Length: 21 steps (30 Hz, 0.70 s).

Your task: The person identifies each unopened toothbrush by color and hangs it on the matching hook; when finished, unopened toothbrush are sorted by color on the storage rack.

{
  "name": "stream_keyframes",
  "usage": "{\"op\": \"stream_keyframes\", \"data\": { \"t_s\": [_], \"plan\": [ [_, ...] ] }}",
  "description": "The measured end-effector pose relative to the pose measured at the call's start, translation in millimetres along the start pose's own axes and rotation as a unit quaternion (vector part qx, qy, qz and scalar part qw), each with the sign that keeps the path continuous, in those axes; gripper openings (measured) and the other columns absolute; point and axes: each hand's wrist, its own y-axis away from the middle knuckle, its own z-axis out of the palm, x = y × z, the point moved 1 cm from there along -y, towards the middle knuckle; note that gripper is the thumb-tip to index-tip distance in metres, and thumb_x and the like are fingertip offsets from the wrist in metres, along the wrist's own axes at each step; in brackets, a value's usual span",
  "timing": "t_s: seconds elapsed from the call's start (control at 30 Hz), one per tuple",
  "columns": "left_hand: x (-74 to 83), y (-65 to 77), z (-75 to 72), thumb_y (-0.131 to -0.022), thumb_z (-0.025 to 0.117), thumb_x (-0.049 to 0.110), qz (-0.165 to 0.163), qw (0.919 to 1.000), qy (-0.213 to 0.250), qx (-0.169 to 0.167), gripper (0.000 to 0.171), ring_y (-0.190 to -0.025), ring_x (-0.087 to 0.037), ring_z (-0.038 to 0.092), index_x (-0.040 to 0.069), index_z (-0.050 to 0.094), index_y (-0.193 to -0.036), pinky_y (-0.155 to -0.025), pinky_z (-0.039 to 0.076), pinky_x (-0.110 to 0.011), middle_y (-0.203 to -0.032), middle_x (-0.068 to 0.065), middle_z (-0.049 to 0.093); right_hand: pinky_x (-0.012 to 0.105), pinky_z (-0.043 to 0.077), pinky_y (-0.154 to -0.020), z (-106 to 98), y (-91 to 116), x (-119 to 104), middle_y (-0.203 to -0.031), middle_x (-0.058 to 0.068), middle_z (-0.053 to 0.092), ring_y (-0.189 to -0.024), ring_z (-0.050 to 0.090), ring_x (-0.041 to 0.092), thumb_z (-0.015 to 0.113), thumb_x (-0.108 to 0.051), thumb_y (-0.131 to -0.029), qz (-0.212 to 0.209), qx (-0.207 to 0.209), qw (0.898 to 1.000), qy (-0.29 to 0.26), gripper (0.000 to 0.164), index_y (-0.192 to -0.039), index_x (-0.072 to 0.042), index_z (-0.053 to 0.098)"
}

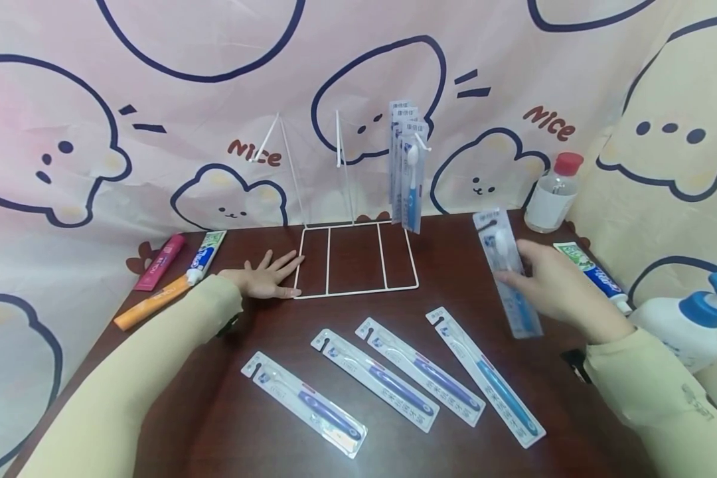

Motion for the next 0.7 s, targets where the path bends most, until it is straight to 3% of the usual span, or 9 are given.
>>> {"op": "stream_keyframes", "data": {
  "t_s": [0.17,0.33,0.7],
  "plan": [
    [0.2,0.8,-0.6,-0.075,0.037,0.079,-0.003,1.0000,0.003,-0.003,0.092,-0.133,-0.038,-0.020,0.040,-0.008,-0.145,-0.091,-0.007,-0.072,-0.151,0.009,-0.017,0.057,0.047,-0.073,-12,-10,-35,-0.113,0.022,0.056,-0.091,0.060,0.039,0.057,-0.040,-0.089,-0.023,0.035,0.998,-0.041,0.055,-0.130,-0.007,0.042],
    [0.5,1.5,-1.1,-0.075,0.037,0.078,0.001,1.0000,0.002,-0.001,0.091,-0.133,-0.038,-0.020,0.039,-0.008,-0.145,-0.091,-0.006,-0.073,-0.151,0.009,-0.017,0.059,0.044,-0.077,-13,-25,-61,-0.121,0.020,0.052,-0.096,0.058,0.039,0.057,-0.040,-0.089,-0.041,0.039,0.996,-0.066,0.060,-0.137,-0.009,0.037],
    [-0.3,1.2,-0.8,-0.074,0.036,0.079,0.009,0.9999,0.007,0.000,0.093,-0.134,-0.040,-0.017,0.038,-0.007,-0.146,-0.090,-0.006,-0.073,-0.152,0.008,-0.016,0.058,0.044,-0.080,-13,-70,-81,-0.124,0.016,0.053,-0.101,0.057,0.037,0.056,-0.044,-0.087,-0.036,0.026,0.994,-0.103,0.061,-0.137,-0.011,0.040]
  ]
}}
